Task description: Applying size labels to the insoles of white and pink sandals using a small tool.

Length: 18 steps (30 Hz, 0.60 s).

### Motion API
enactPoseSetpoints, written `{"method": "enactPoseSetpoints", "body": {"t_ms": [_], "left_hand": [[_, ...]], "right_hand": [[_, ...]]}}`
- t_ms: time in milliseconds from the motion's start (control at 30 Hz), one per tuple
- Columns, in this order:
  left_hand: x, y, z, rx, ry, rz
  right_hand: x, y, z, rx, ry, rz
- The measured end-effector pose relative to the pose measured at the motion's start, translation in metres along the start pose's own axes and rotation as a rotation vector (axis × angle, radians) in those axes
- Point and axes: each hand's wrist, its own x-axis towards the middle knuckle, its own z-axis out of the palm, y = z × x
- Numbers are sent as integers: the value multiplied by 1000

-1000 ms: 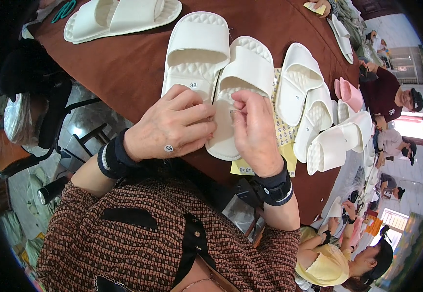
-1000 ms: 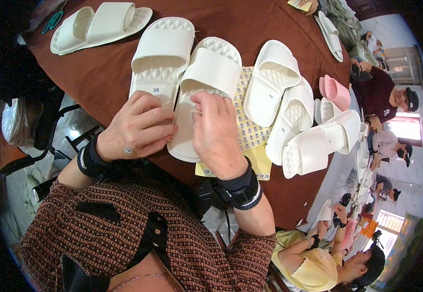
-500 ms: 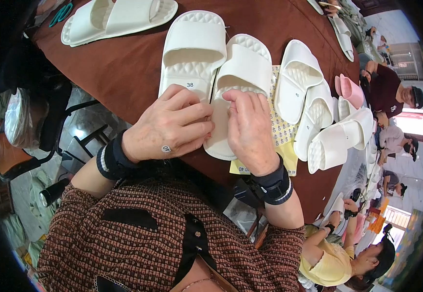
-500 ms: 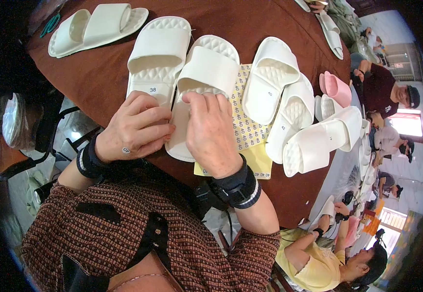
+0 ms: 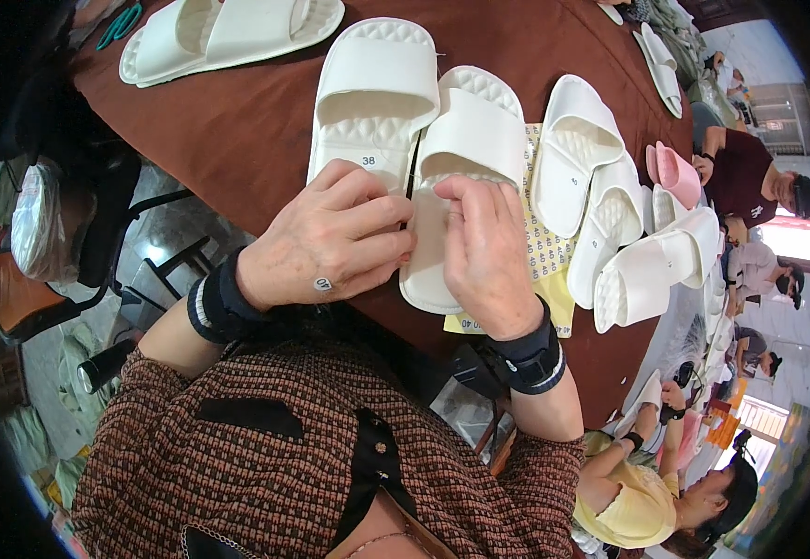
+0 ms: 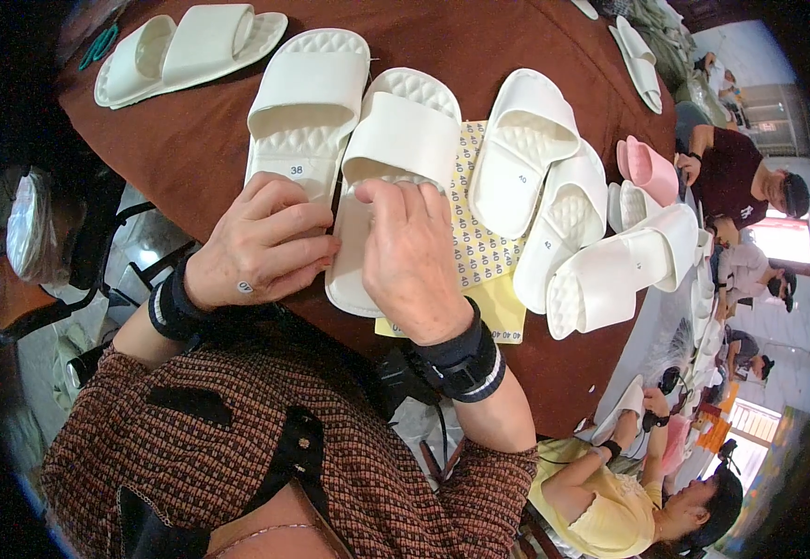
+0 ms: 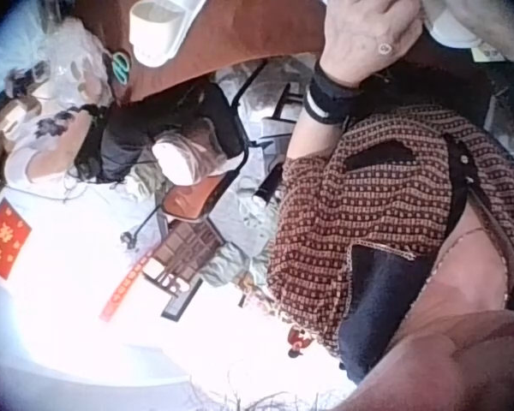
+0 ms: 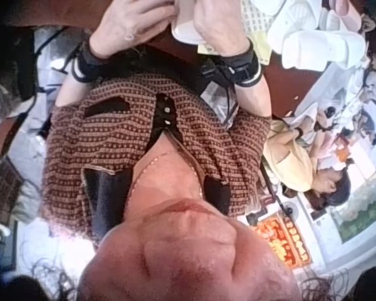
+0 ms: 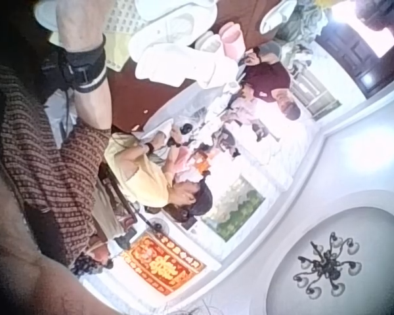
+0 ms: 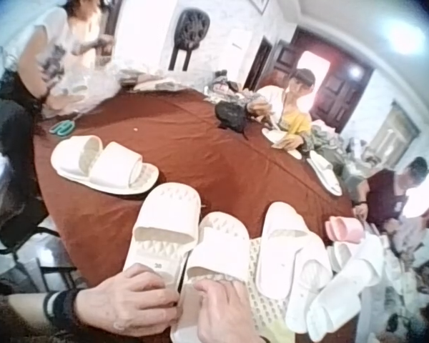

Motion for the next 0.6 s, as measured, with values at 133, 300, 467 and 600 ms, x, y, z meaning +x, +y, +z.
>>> {"method": "enactPoseSetpoints", "body": {"t_ms": [133,300,467,600], "left_hand": [[0,0,0,11,-11,-6],[2,2,1,36,-58,-20],[2,2,1,49,-58,-22],[2,2,1,49,-67,-21]], "right_hand": [[-1,0,0,14,-8,1],[-4,1,-3,21,-18,-28],[-5,2,-5,36,-24,-47],[-5,2,-6,53,-32,-44]]}}
